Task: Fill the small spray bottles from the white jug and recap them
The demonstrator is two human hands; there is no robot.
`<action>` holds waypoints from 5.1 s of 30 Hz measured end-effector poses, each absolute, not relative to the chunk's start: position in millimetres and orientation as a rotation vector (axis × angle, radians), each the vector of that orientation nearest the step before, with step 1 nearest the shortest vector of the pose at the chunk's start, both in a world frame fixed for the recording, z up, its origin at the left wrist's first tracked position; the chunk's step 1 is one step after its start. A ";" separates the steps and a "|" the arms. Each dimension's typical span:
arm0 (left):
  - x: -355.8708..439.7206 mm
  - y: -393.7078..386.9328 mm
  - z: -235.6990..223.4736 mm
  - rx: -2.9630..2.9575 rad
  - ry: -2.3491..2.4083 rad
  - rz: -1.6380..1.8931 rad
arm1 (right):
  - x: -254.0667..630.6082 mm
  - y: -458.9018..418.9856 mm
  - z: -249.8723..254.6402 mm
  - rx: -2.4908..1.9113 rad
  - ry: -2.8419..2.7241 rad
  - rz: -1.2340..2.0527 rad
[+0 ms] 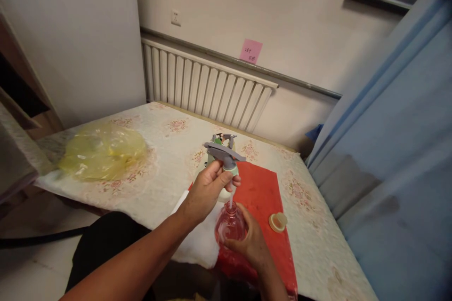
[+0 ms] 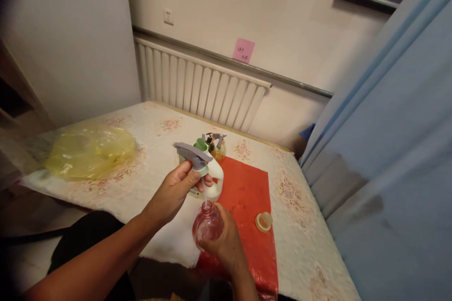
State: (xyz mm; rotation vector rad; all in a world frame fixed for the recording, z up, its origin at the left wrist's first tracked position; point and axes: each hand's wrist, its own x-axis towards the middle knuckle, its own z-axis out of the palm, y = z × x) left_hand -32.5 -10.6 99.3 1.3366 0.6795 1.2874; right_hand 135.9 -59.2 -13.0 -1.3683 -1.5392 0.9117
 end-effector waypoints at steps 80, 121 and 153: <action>-149.2 118.3 -131.6 0.681 0.171 0.755 | 119.7 106.3 165.1 -1.751 -2.640 -0.451; -150.6 117.8 -135.3 0.714 0.145 0.770 | 112.6 103.6 184.4 -1.750 -2.740 -0.628; -149.6 120.2 -135.8 0.699 0.107 0.758 | 100.1 108.6 191.6 -1.718 -2.832 -0.932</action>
